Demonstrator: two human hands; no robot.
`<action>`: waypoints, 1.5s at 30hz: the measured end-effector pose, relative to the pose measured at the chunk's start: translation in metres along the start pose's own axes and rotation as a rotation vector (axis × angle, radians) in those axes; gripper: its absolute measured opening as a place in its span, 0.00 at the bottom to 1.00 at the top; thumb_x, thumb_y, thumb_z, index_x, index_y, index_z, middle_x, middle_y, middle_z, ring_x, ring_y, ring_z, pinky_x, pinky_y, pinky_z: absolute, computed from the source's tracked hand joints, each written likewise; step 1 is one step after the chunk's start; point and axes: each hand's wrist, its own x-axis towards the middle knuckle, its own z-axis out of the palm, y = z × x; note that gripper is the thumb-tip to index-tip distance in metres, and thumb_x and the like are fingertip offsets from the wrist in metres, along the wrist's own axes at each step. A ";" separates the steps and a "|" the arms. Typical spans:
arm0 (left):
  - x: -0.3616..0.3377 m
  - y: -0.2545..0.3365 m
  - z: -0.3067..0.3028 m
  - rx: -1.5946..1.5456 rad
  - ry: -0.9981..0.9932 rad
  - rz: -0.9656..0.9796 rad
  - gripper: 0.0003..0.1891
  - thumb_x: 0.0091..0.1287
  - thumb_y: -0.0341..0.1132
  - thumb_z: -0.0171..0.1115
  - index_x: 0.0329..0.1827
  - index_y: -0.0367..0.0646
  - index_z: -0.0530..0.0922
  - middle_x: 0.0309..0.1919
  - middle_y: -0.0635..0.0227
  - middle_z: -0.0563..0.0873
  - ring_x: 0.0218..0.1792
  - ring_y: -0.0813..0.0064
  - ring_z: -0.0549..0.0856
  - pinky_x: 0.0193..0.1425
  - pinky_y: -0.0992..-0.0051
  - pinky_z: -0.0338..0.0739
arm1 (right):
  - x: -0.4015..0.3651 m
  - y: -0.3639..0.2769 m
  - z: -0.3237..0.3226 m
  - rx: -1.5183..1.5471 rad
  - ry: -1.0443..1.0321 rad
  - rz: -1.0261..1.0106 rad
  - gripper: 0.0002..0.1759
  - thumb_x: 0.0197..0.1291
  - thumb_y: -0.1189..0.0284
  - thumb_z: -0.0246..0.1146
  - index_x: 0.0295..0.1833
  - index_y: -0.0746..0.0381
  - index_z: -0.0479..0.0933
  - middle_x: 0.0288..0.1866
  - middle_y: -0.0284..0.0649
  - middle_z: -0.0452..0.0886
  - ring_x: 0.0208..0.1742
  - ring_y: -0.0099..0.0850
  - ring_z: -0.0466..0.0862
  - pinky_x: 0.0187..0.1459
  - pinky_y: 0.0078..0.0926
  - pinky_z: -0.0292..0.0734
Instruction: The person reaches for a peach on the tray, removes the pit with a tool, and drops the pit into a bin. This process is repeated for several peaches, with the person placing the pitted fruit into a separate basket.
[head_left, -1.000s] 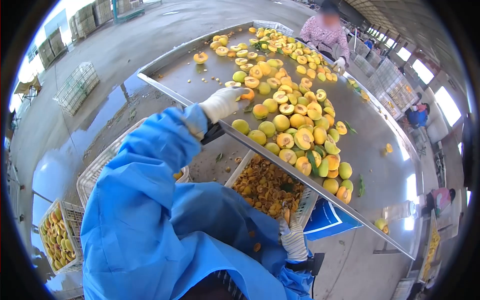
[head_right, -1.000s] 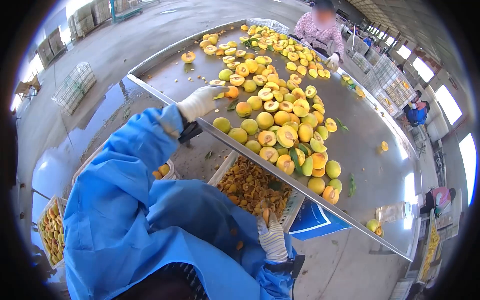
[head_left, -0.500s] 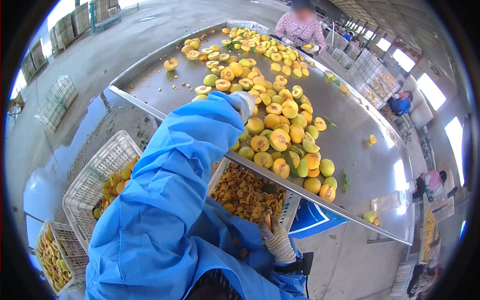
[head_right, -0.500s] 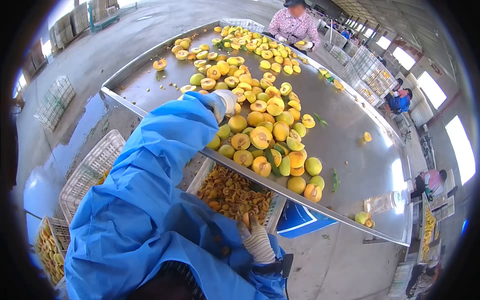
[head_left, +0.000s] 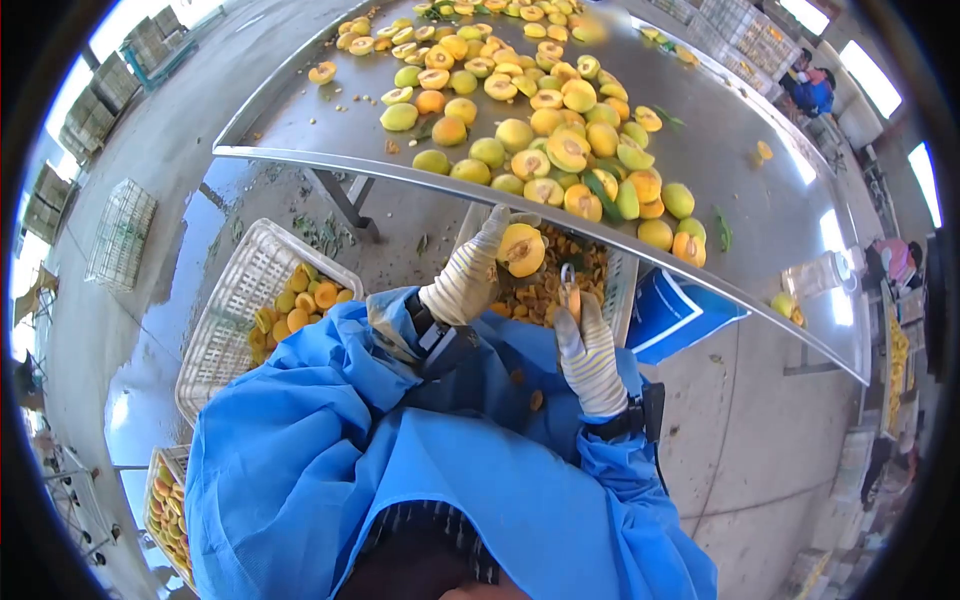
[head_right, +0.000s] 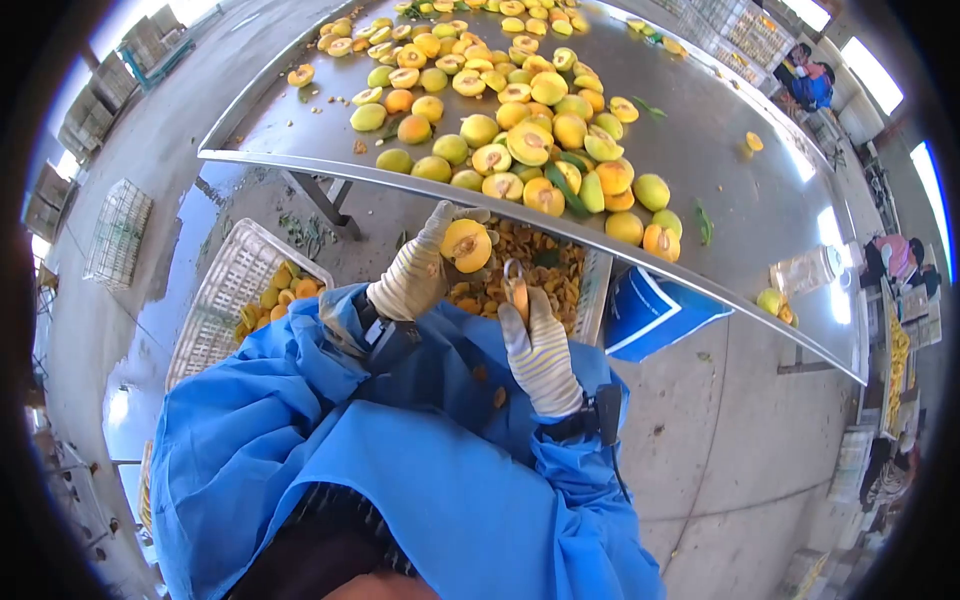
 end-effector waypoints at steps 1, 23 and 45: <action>-0.006 -0.011 0.007 0.051 0.028 0.047 0.30 0.70 0.61 0.56 0.62 0.45 0.74 0.47 0.69 0.84 0.48 0.74 0.84 0.47 0.68 0.85 | -0.002 -0.005 0.002 -0.040 0.012 -0.018 0.16 0.70 0.60 0.59 0.47 0.63 0.70 0.24 0.50 0.74 0.25 0.51 0.76 0.29 0.42 0.71; 0.001 -0.057 -0.010 0.451 -0.018 0.159 0.31 0.71 0.63 0.52 0.49 0.38 0.81 0.34 0.70 0.84 0.36 0.82 0.81 0.43 0.80 0.77 | -0.006 -0.016 -0.002 0.586 -0.438 0.730 0.21 0.67 0.46 0.59 0.45 0.54 0.70 0.22 0.26 0.66 0.15 0.17 0.67 0.16 0.19 0.63; 0.006 -0.054 -0.021 0.702 -0.190 0.094 0.28 0.75 0.58 0.50 0.45 0.36 0.81 0.32 0.69 0.85 0.29 0.82 0.81 0.34 0.81 0.76 | -0.022 -0.005 -0.008 0.741 -0.544 0.761 0.27 0.64 0.38 0.58 0.37 0.53 0.71 0.18 0.26 0.66 0.14 0.18 0.65 0.14 0.18 0.59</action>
